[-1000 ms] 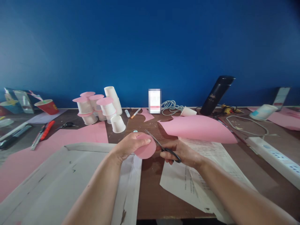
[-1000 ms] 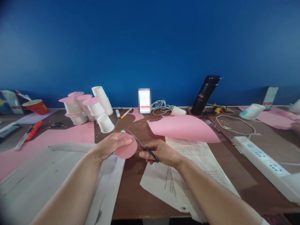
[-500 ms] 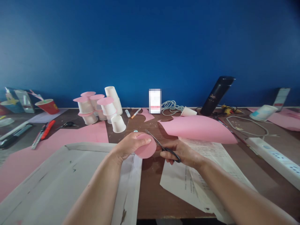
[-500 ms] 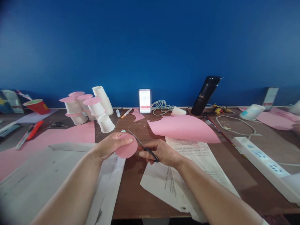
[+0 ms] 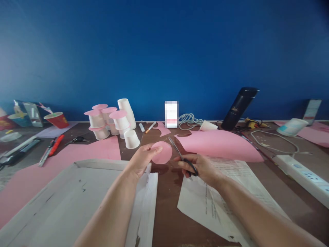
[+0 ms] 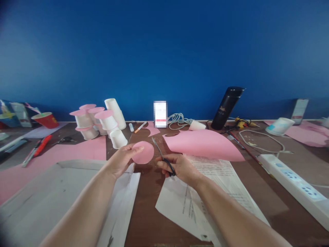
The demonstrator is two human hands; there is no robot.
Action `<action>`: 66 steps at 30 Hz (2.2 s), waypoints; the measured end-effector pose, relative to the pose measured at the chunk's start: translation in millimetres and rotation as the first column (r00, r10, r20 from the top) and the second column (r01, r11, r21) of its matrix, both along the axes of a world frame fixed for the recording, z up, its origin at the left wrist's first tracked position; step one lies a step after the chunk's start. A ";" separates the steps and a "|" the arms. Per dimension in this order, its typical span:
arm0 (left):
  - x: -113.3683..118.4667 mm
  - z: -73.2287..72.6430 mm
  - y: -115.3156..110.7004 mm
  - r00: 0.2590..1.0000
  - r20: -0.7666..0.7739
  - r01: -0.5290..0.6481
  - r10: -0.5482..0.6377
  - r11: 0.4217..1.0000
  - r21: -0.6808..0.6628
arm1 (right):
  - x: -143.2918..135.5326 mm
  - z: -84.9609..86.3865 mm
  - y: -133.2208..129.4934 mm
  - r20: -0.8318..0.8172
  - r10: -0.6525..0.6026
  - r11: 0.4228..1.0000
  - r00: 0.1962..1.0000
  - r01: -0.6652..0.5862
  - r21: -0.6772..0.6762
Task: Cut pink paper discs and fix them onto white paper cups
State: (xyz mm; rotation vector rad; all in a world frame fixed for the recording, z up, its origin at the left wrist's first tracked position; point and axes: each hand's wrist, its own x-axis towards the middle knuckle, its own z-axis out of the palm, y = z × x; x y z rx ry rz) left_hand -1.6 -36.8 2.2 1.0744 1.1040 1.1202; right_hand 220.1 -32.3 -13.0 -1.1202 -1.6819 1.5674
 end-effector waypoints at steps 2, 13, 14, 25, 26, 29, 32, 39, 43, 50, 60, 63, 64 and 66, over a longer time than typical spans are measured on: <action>-0.7 -2.2 1.5 0.998 0.059 0.008 -0.007 1.000 -0.010 | -0.4 -0.5 -0.1 0.001 0.011 1.000 1.000 -0.011 -0.004; -0.5 -6.3 4.3 0.972 0.207 -0.102 0.112 0.993 -0.058 | -1.8 -5.5 1.6 0.029 -0.058 0.997 0.998 0.059 -0.042; -0.2 -6.7 4.7 0.968 0.210 -0.128 0.139 0.990 -0.065 | -1.7 -5.9 2.0 0.034 -0.056 0.998 0.998 0.057 -0.039; 8.4 -12.7 12.8 0.871 0.317 -0.332 0.375 0.926 -0.182 | -9.1 -1.9 -1.0 -0.009 -0.101 0.990 0.995 0.100 -0.097; 8.8 -13.7 13.6 0.861 0.327 -0.347 0.391 0.919 -0.187 | -9.9 -2.3 -1.3 -0.018 -0.107 0.988 0.994 0.104 -0.111; 8.9 -16.9 15.7 0.840 0.356 -0.373 0.408 0.913 -0.166 | -11.7 -4.8 -1.4 -0.051 -0.116 0.986 0.992 0.109 -0.130; 7.2 -20.9 18.0 0.836 0.378 -0.380 0.397 0.917 -0.121 | -13.2 -7.4 -0.3 -0.067 -0.138 0.982 0.988 0.127 -0.142; 0.3 -33.9 24.6 0.888 0.116 -0.451 0.444 0.892 0.034 | -14.9 -15.2 4.1 -0.143 -0.215 0.957 0.966 0.179 -0.226; -1.0 -33.8 23.9 0.902 -0.122 -0.396 0.414 0.906 0.147 | -14.4 -19.8 5.9 -0.195 -0.251 0.948 0.948 0.200 -0.246; 6.9 -26.5 19.8 0.625 -0.545 -0.317 0.559 0.820 0.478 | -13.2 -18.2 5.7 -0.240 -0.302 0.927 0.923 0.225 -0.301; 19.6 -30.2 17.3 0.613 -0.514 -0.187 0.600 0.742 0.644 | -13.4 -26.0 3.3 -0.232 -0.230 0.951 0.945 0.167 -0.260; 12.0 -25.3 18.9 0.687 -0.450 -0.372 0.571 0.808 0.457 | -13.3 -21.1 2.9 -0.221 -0.225 0.957 0.949 0.173 -0.232; 8.5 -25.0 20.4 0.719 -0.406 -0.424 0.564 0.819 0.387 | -13.3 -19.3 3.0 -0.222 -0.236 0.957 0.946 0.187 -0.220; 2.2 -27.0 23.9 0.794 -0.256 -0.490 0.551 0.830 0.268 | -13.1 -17.6 3.7 -0.221 -0.241 0.960 0.945 0.198 -0.197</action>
